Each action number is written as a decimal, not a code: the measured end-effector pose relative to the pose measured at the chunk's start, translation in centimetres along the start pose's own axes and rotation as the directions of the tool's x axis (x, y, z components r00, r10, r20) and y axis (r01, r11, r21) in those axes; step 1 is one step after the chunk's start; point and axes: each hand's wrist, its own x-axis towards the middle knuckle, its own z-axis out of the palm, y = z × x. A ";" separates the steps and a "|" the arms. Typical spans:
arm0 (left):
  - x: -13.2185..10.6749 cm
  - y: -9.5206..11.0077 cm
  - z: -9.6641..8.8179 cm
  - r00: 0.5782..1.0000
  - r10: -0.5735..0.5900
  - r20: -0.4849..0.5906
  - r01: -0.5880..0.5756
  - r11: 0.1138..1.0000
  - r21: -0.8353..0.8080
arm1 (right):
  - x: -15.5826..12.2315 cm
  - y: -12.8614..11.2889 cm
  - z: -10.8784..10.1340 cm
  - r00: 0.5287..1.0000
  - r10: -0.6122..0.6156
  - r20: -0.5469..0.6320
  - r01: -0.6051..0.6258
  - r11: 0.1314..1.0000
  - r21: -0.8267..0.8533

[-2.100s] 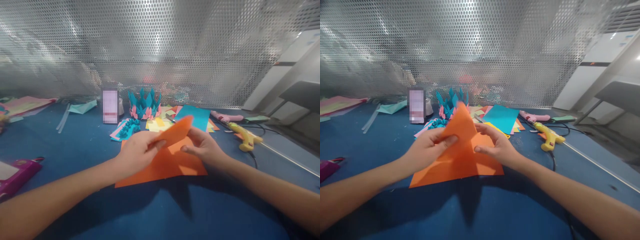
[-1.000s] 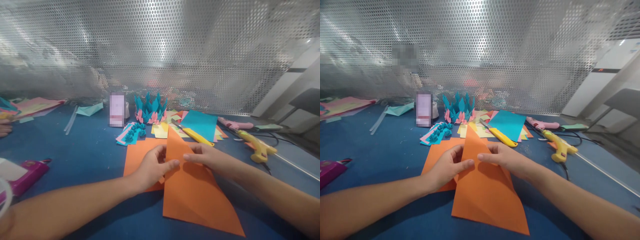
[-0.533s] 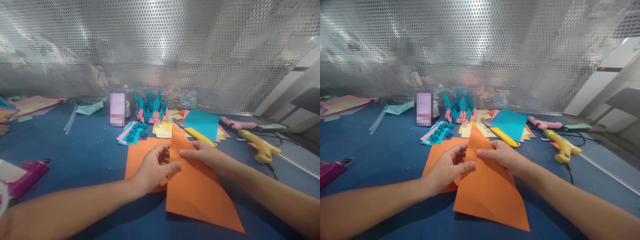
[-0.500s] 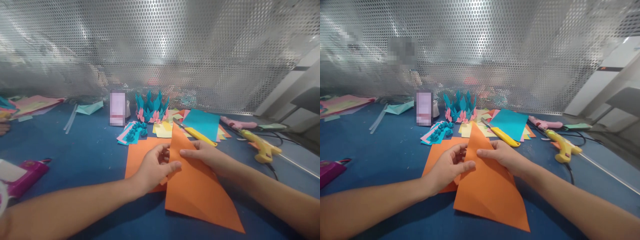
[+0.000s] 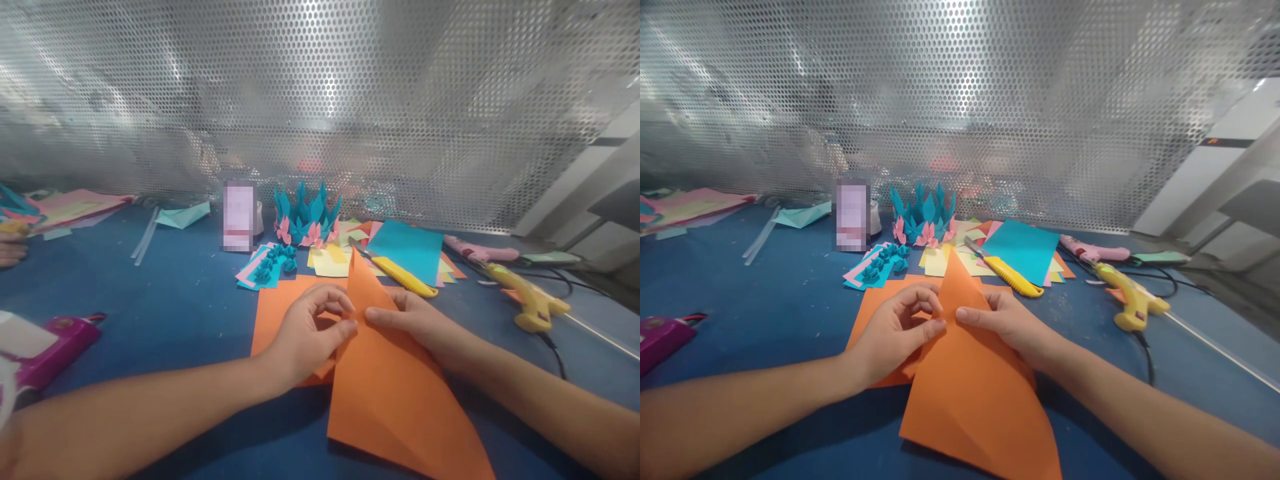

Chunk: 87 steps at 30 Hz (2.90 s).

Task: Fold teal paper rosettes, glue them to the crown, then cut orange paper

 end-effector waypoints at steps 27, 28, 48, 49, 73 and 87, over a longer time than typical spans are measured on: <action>0.1 -0.9 0.5 0.995 -0.008 0.095 -0.009 0.985 0.173 | 0.5 0.3 -0.1 0.975 -0.066 -0.214 0.087 0.992 0.093; 0.0 -0.9 0.5 0.996 -0.011 0.089 -0.005 0.984 0.178 | 0.5 0.3 -0.1 0.973 -0.069 -0.219 0.092 0.991 0.094; 0.0 -0.6 0.7 0.966 -0.233 0.109 0.235 0.972 -0.005 | 0.4 0.5 0.3 0.956 -0.124 -0.267 0.139 0.990 0.037; 0.0 -0.6 0.7 0.966 -0.232 0.111 0.234 0.972 -0.007 | 0.4 0.5 0.3 0.956 -0.123 -0.265 0.138 0.990 0.039; -0.2 -1.3 0.5 0.974 0.047 0.220 -0.128 0.920 0.371 | 0.9 0.5 -0.5 0.935 -0.213 -0.285 0.225 0.974 0.011; -0.3 -0.9 0.7 0.956 0.027 0.293 -0.124 0.940 0.317 | 1.1 1.0 -0.6 0.913 -0.301 -0.273 0.318 0.948 0.018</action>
